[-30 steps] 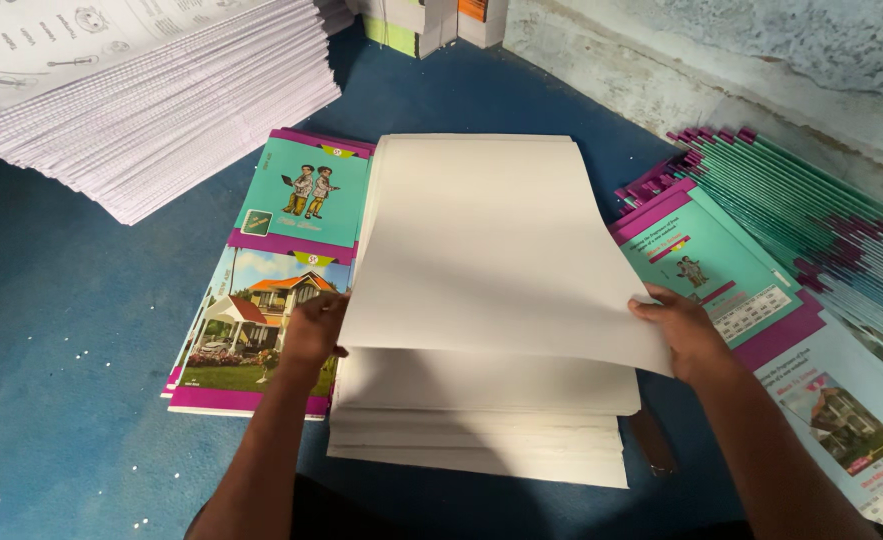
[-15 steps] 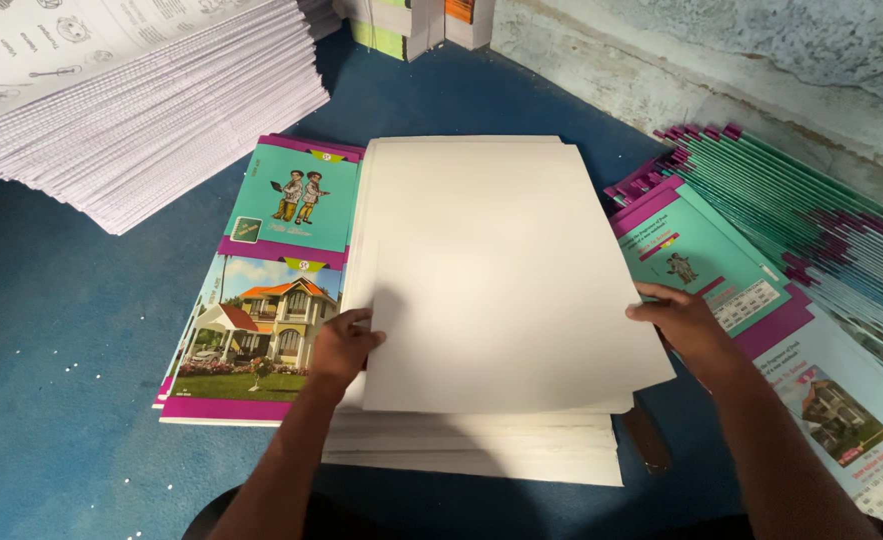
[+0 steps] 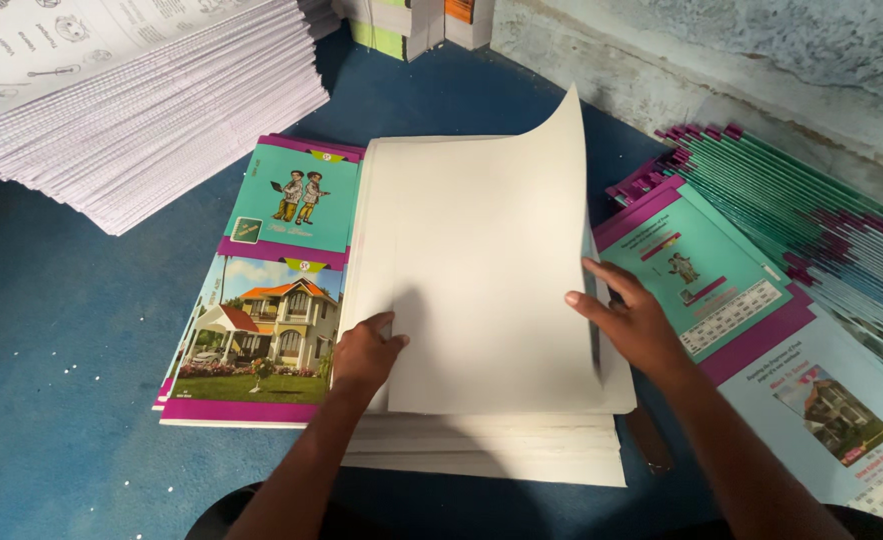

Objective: The person folds a stack of printed booklets in half along the center crease, then uses a small wooden block to press and flatten the fold. They repeat this process for multiple booklets, stacking the finished ones to the left.

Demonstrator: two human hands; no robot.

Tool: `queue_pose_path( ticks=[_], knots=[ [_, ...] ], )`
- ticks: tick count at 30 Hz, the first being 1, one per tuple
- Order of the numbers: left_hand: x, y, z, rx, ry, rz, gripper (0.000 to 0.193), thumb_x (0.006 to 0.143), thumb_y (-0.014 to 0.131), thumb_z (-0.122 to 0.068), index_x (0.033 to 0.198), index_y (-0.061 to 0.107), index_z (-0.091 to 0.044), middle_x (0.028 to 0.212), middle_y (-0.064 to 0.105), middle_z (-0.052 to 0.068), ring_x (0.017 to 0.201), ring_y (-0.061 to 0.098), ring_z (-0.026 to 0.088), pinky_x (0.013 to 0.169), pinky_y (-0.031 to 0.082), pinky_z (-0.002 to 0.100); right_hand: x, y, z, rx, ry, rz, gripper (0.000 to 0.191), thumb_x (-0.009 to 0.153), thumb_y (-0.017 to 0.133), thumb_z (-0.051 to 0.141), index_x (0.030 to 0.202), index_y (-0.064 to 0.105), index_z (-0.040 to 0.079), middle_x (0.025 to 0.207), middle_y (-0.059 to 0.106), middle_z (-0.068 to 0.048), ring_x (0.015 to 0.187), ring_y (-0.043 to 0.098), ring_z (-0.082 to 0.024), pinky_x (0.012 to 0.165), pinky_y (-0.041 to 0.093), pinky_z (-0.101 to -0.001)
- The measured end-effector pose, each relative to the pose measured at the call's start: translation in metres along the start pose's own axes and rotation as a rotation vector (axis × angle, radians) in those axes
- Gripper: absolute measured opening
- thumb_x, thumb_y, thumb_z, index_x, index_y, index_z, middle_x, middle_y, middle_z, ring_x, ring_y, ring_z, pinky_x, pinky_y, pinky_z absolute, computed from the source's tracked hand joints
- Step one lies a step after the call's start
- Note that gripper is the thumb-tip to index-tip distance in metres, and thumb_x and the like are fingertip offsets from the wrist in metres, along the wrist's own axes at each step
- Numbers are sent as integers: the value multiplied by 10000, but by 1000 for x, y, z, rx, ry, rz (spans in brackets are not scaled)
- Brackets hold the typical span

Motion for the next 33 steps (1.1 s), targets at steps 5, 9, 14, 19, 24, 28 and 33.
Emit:
queue_pose_path(
  ticks=[5,9,14,19,24,28,33],
  knots=[
    [-6,-4,-11,23,21,1,559,843,754,-329,1362,643,-152,1050,751,211,1032,718,351,976,547,443,-4,25,6,-28,-90,35,729,874,698,478,1472,538,93,1535,428,-258,1370,481,-409,992,511,-498],
    [-4,1,-12,117,15,7,521,880,751,-303,1360,624,-148,1120,726,216,1096,687,366,1010,520,449,-1,40,2,-132,-190,48,565,987,589,340,1509,523,133,1574,340,-295,1442,381,-483,1086,427,-527],
    [11,21,-20,24,251,-112,524,810,640,-19,1328,639,-96,1202,679,199,1096,682,354,961,550,418,1,60,12,-240,-374,13,546,948,561,171,1494,569,170,1546,359,-300,1382,438,-481,1099,435,-530],
    [20,33,-20,-154,278,-32,399,849,586,-58,1223,716,-107,1111,729,159,1011,717,293,909,576,374,-7,81,40,-305,-564,-3,528,909,667,228,1427,613,146,1482,422,-268,1346,477,-429,1115,413,-528],
    [24,24,-19,-542,-13,149,382,948,671,-431,1128,752,-104,942,752,57,875,657,179,792,519,306,-18,102,68,-381,-655,-7,486,879,709,276,1342,666,136,1468,470,-247,1374,439,-408,1076,331,-566],
    [22,22,-21,-812,-74,213,476,918,688,-512,1065,791,-71,838,669,-18,773,561,103,705,480,279,-21,118,85,-452,-746,-24,459,877,717,319,1298,692,139,1445,503,-239,1364,432,-407,1102,298,-574],
    [27,29,-17,-901,-29,239,387,901,812,-385,946,746,-6,757,547,1,691,465,125,665,424,308,-18,131,93,-475,-765,32,411,881,710,312,1246,717,123,1404,547,-174,1371,443,-365,1119,294,-555]
  ],
)
Point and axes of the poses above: each hand's wrist, its own x-axis towards the middle knuckle, its own y-axis out of the palm, z = x × y, the point moved 4 cm from there along x, towards the middle knuckle
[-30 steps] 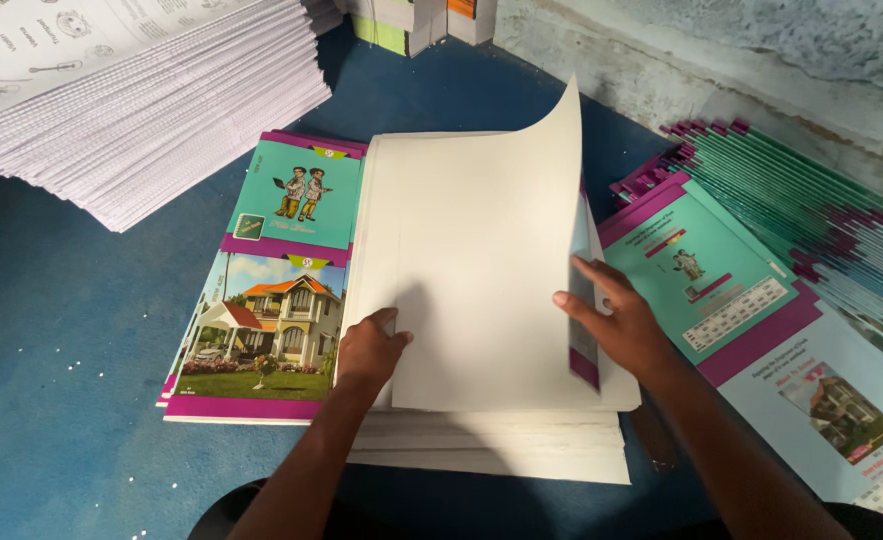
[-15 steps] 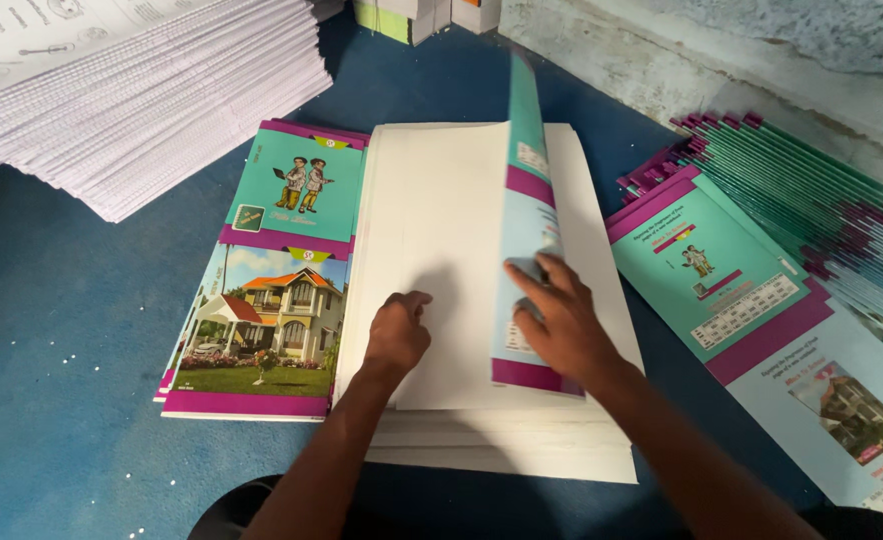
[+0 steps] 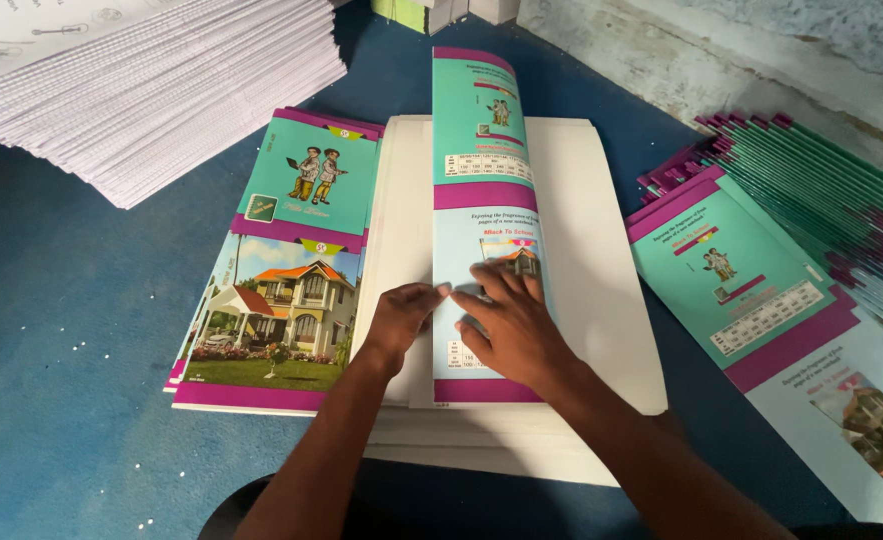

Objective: The person folds a stack of printed booklets in half along the center crease, then uses a small wooden block to press and flatten the fold. They repeat this process for multiple booklets, stacking the finished ones to the left.

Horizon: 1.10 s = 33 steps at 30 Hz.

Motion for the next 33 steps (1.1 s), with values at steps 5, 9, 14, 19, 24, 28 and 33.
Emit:
queue_pose_path(
  ticks=[5,9,14,19,24,28,33],
  knots=[
    [10,2,9,-97,-35,9,297,884,761,-336,950,740,-47,802,678,7,739,611,110,749,529,303,15,2,-24,47,82,-32,422,932,682,287,1316,685,113,1389,571,-124,1370,468,-309,1118,335,-518],
    [14,0,12,-100,-53,9,303,890,740,-329,952,727,-33,843,715,15,783,655,115,792,545,305,32,0,-66,16,183,-147,614,928,701,386,1425,573,48,1458,482,-263,1392,425,-419,1105,360,-564],
    [12,1,10,-76,-25,-11,345,901,751,-327,995,741,5,879,715,62,774,631,147,765,526,317,40,17,-104,10,327,34,878,915,661,602,1542,428,34,1529,320,-393,1423,333,-563,1122,345,-632],
    [-4,-8,-10,450,108,-314,598,746,842,-290,1240,663,-5,944,732,91,850,721,213,766,575,348,32,39,-116,40,433,144,951,866,637,671,1574,386,88,1583,233,-390,1437,267,-609,1133,312,-653],
    [-19,-8,-25,565,28,-360,865,702,874,-217,1442,496,25,850,768,133,836,765,257,820,595,361,30,59,-118,92,430,117,969,863,643,681,1586,371,96,1588,186,-425,1453,213,-641,1148,290,-659],
    [-22,-2,-31,649,40,-368,939,685,897,-159,1482,427,3,881,755,99,876,739,252,860,580,364,32,70,-121,94,505,172,986,843,635,688,1602,338,133,1604,127,-401,1441,154,-658,1148,254,-662],
    [-19,-1,-30,682,76,-374,939,678,903,-121,1475,426,14,902,758,104,909,741,267,874,580,368,36,74,-116,47,490,192,978,829,634,707,1592,361,160,1627,127,-371,1446,162,-660,1164,260,-646]
  ],
)
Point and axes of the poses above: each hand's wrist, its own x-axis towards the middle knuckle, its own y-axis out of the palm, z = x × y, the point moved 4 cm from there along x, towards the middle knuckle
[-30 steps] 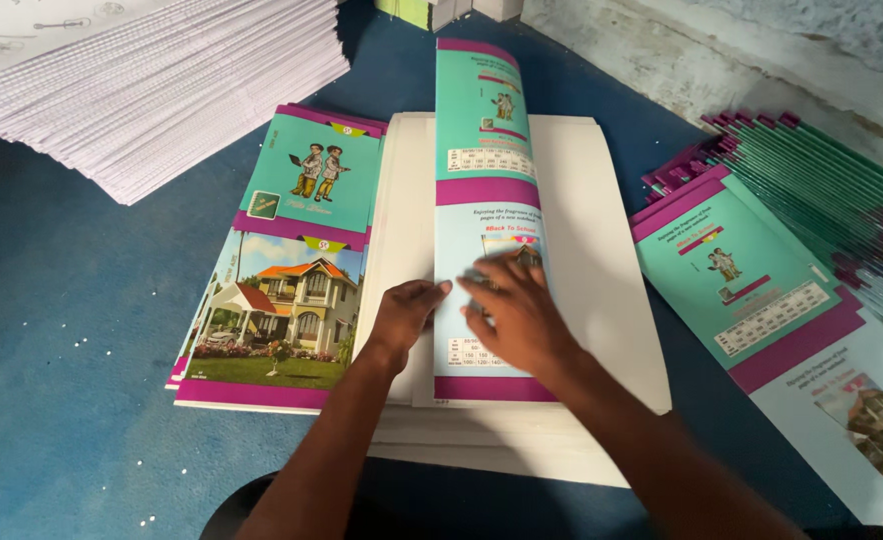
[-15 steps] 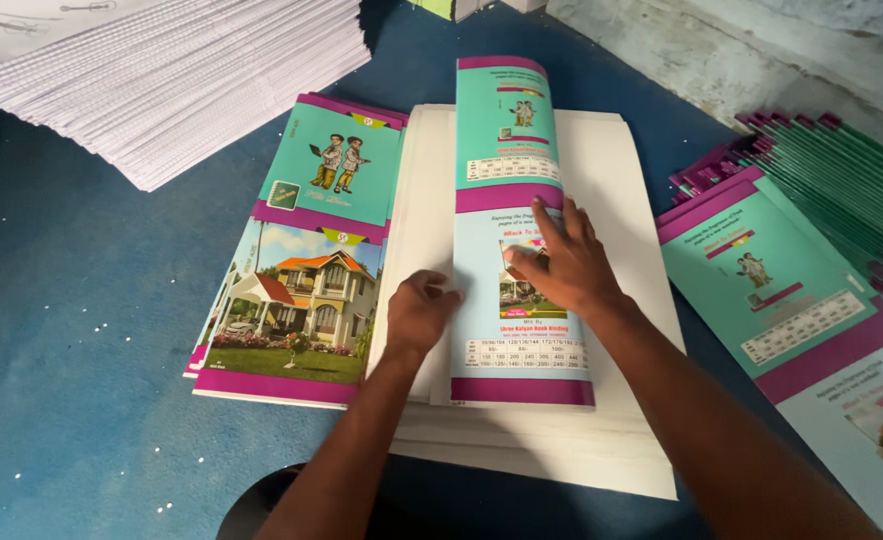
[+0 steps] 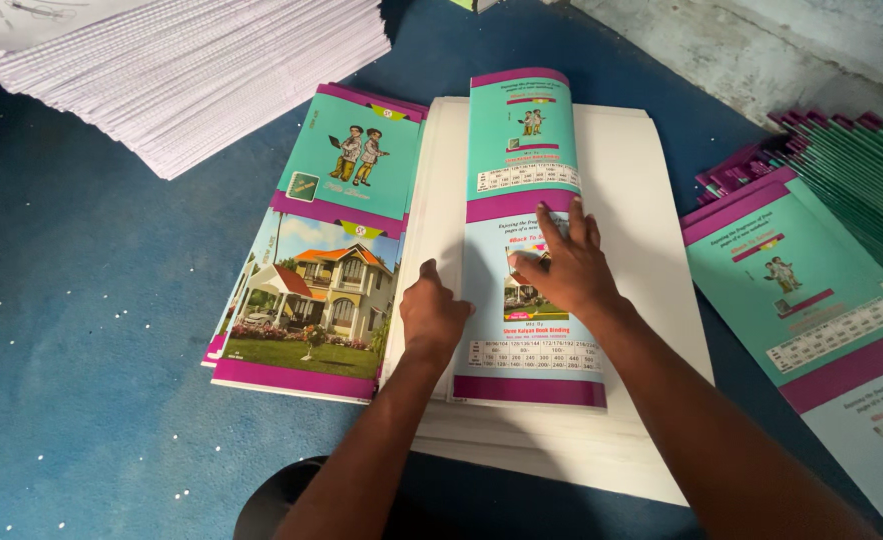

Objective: The person folds a stack of printed booklets in half along the center crease, then uses a small wooden block to press and flatten the fold. They repeat this process for multiple booklets, stacking the finished ones to the left.

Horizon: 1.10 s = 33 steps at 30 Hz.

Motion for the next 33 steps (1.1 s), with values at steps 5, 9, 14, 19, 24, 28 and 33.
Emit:
queue_pose_path(
  ticks=[5,9,14,19,24,28,33],
  knots=[
    [2,3,5,8,-35,22,911,704,880,-97,1488,427,2,918,767,113,929,745,275,888,578,379,1,-2,7,-64,-34,-19,966,843,633,712,1592,374,160,1620,156,-373,1445,189,-653,1169,280,-641],
    [4,4,6,9,10,-20,905,683,891,-79,1465,441,-2,975,755,115,961,729,292,899,564,395,3,-2,9,-88,21,30,969,816,627,718,1584,362,189,1626,146,-345,1443,196,-631,1128,330,-633],
    [3,5,6,29,26,-35,869,699,855,-50,1461,442,10,991,761,142,978,733,308,899,575,398,4,1,13,-140,-2,11,955,838,612,732,1595,365,205,1634,156,-337,1454,211,-620,1134,358,-619],
    [3,8,6,73,46,-7,758,755,780,-20,1446,466,-22,1021,751,156,998,725,319,904,573,409,5,6,12,-196,15,23,962,827,612,741,1596,349,226,1647,153,-300,1471,204,-584,1140,361,-592],
    [8,17,2,233,188,14,551,864,621,37,1387,625,-138,1199,613,250,1069,662,405,937,554,436,4,12,11,-268,27,29,964,810,606,753,1592,360,245,1653,161,-277,1480,202,-556,1131,374,-570],
    [17,24,-1,373,230,157,373,826,663,9,1187,723,-63,1285,553,248,1145,599,419,978,544,429,-3,17,11,-296,-15,-63,937,811,596,782,1560,417,248,1645,200,-275,1488,204,-545,1159,333,-566],
    [28,42,-18,677,367,242,197,815,717,-54,1001,755,-3,1342,538,162,1192,550,343,961,530,437,-9,25,8,-349,-43,-102,939,798,599,794,1538,456,234,1628,241,-284,1492,196,-543,1152,288,-624]
  ],
)
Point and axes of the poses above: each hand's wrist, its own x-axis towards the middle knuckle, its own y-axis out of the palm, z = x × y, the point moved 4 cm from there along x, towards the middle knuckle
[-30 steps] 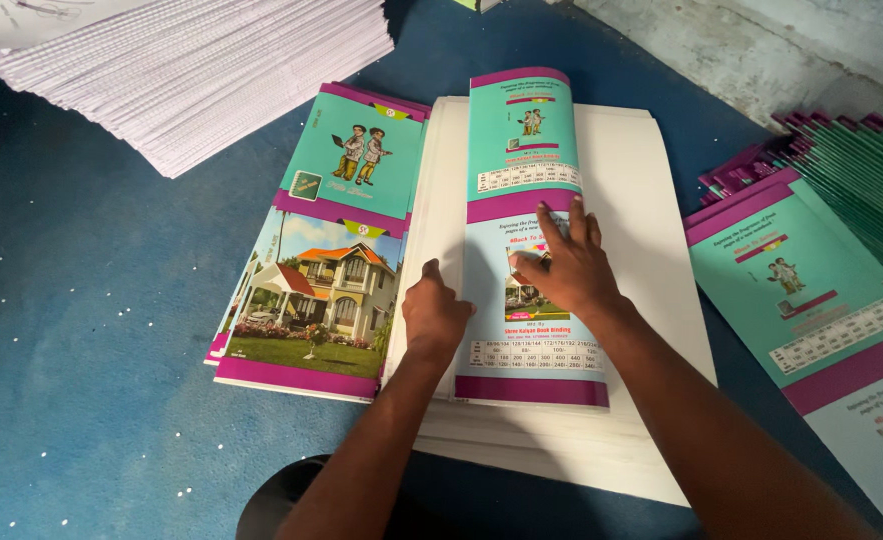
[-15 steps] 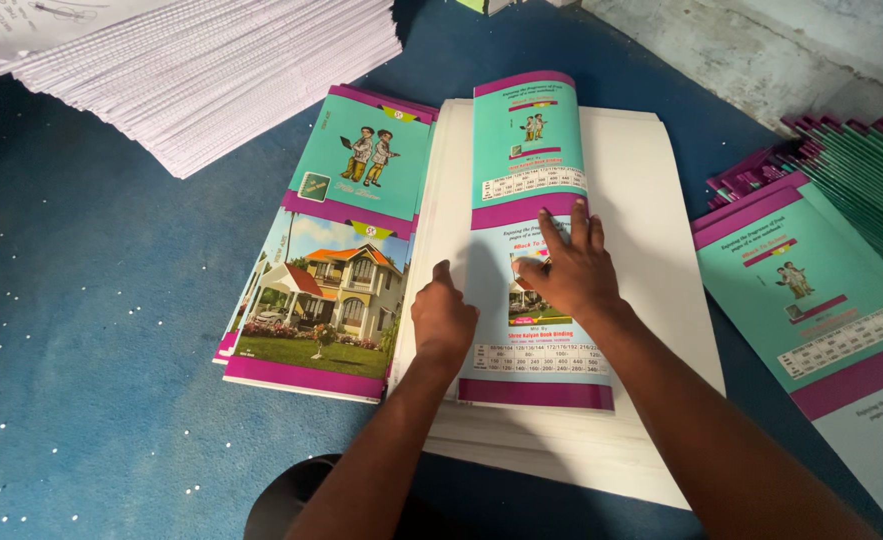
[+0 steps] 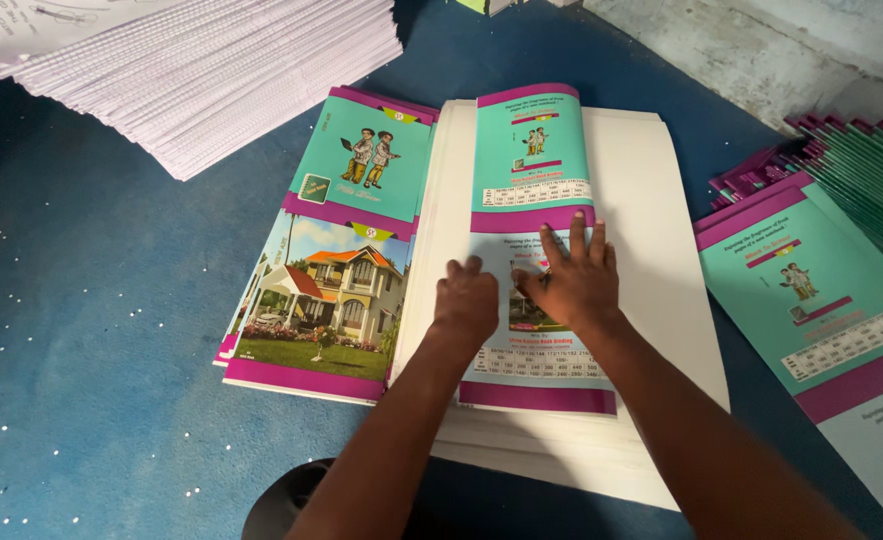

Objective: The person folds a stack of printed booklets in half along the center crease, then uses a small wooden block to press and flatten the fold. They repeat this process for multiple booklets, stacking the finished ones to the left.

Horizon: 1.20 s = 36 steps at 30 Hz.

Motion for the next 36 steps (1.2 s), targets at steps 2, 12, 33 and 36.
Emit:
queue_pose_path(
  ticks=[2,12,33,36],
  knots=[
    [7,3,-4,42,58,-1,214,834,709,-58,1037,742,3,1275,597,155,1185,584,327,956,555,417,-1,3,0,9,-3,-9,936,802,595,795,1536,461,231,1625,245,-287,1491,193,-544,1152,276,-646],
    [8,-6,-8,53,53,162,550,762,866,-329,1173,685,-13,1281,585,155,1228,569,315,1001,543,405,-5,18,4,64,-14,-53,889,853,513,779,1538,453,216,1596,286,-326,1475,201,-571,1123,235,-693],
    [-3,-10,-28,61,-54,301,872,727,852,-471,1468,500,-175,1486,370,283,1439,311,534,1058,506,533,28,25,-28,415,-138,272,707,892,666,449,1490,482,120,1511,471,-249,1370,456,-447,1100,416,-525],
    [-5,-10,-28,7,-47,258,923,702,835,-548,1490,496,-207,1515,320,316,1457,253,559,1109,452,537,26,20,-66,608,-96,288,564,909,702,279,1419,547,95,1426,574,-191,1283,586,-348,1071,467,-427]
  ],
)
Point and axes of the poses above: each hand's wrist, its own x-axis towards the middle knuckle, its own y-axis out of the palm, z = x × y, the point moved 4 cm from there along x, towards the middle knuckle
